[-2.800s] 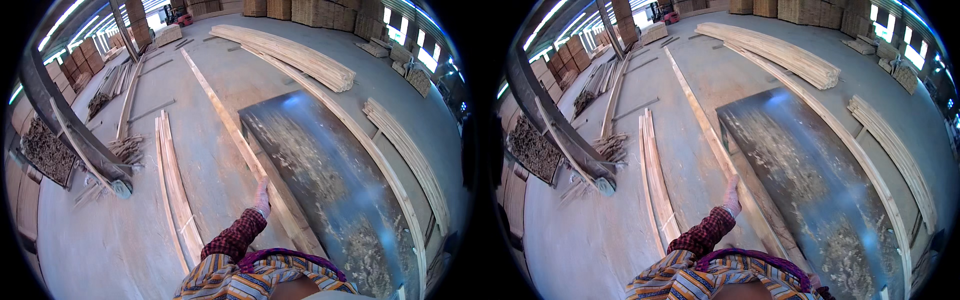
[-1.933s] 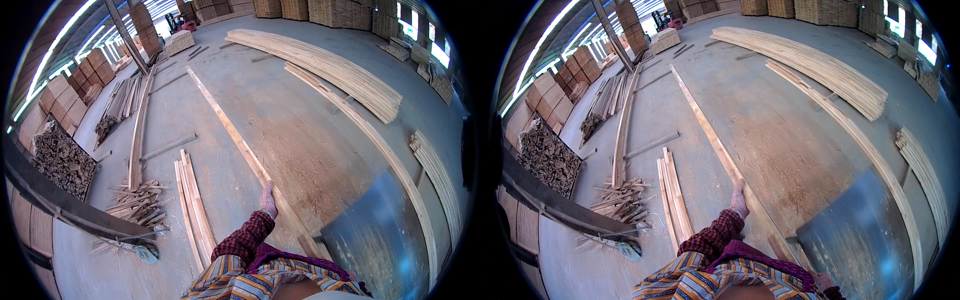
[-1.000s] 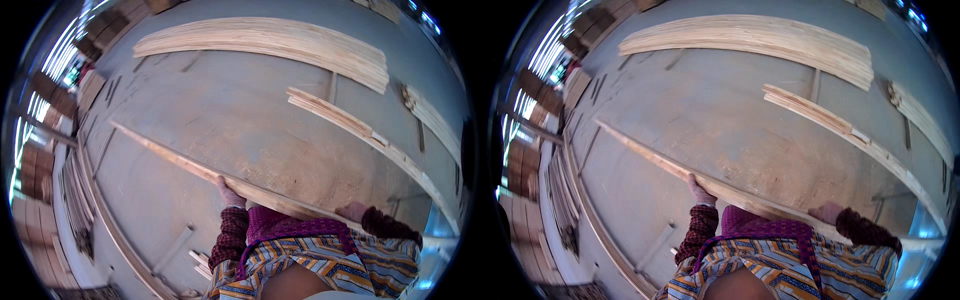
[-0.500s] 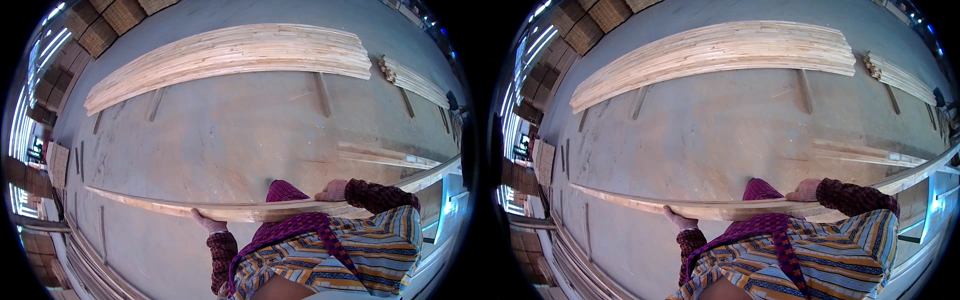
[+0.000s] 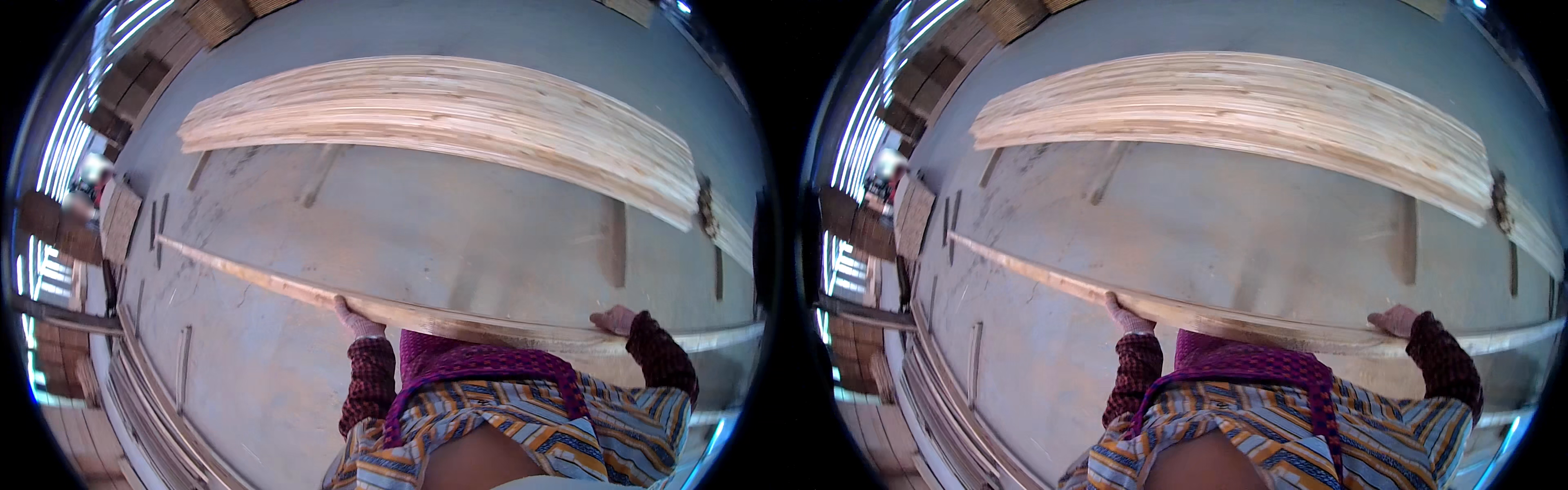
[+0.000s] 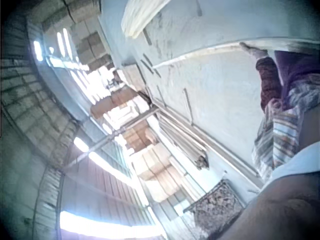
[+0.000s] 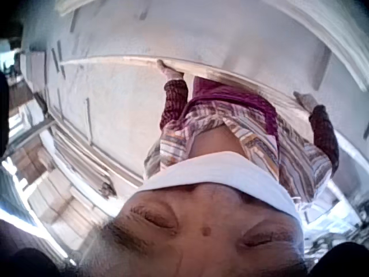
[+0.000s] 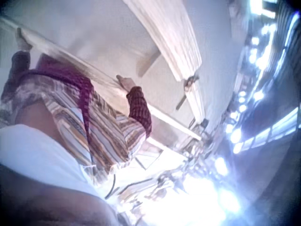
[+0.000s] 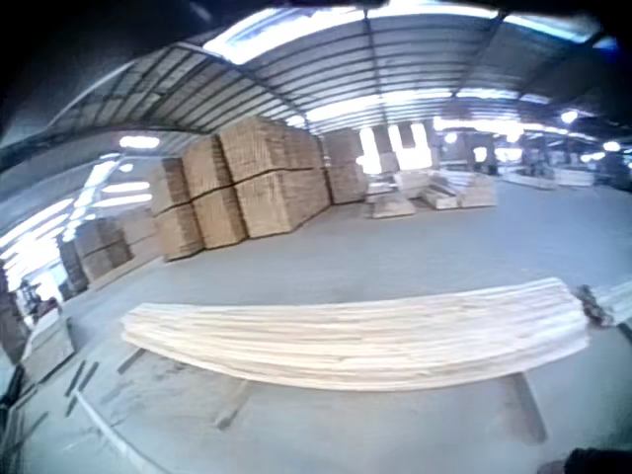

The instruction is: The person selects long wood planks from a stack, places them on a metal table, and uses a handheld scraper tool to remove imperfections from the surfaces.

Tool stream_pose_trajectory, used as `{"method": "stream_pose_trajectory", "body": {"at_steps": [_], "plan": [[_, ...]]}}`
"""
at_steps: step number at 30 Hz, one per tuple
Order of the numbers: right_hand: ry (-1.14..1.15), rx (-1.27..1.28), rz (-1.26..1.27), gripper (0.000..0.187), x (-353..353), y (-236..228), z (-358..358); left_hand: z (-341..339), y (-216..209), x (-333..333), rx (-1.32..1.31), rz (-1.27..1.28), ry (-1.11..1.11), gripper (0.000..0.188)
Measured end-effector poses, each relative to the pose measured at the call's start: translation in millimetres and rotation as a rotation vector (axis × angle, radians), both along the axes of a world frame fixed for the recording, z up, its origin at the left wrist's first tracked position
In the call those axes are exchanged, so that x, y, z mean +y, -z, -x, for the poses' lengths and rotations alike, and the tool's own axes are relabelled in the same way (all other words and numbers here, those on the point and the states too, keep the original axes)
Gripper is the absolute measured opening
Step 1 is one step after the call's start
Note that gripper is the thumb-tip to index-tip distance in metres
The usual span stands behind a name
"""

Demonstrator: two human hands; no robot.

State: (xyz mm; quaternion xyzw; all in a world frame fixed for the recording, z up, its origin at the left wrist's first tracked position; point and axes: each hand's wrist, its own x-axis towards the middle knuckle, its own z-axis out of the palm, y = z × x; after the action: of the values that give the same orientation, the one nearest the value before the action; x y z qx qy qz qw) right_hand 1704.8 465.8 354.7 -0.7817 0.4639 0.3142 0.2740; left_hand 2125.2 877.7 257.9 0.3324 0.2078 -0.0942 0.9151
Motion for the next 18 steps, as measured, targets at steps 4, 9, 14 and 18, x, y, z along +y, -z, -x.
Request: {"method": "stream_pose_trajectory", "body": {"at_steps": [4,9,14,18], "plan": [[-0.352,-0.477,-0.319,0.064,-22,59,50,0,-40,7,-0.113,-0.066,-0.023,0.083],[-0.513,-0.393,-0.258,0.09,44,61,45,-20,-13,45,-0.117,-0.135,-0.098,0.081],[-0.275,-0.374,-0.432,0.076,90,72,53,5,-3,54,-0.162,-0.15,-0.07,0.08],[-0.19,-0.455,-0.424,0.075,126,103,60,-14,21,79,-0.096,-0.103,-0.02,0.08]]}}
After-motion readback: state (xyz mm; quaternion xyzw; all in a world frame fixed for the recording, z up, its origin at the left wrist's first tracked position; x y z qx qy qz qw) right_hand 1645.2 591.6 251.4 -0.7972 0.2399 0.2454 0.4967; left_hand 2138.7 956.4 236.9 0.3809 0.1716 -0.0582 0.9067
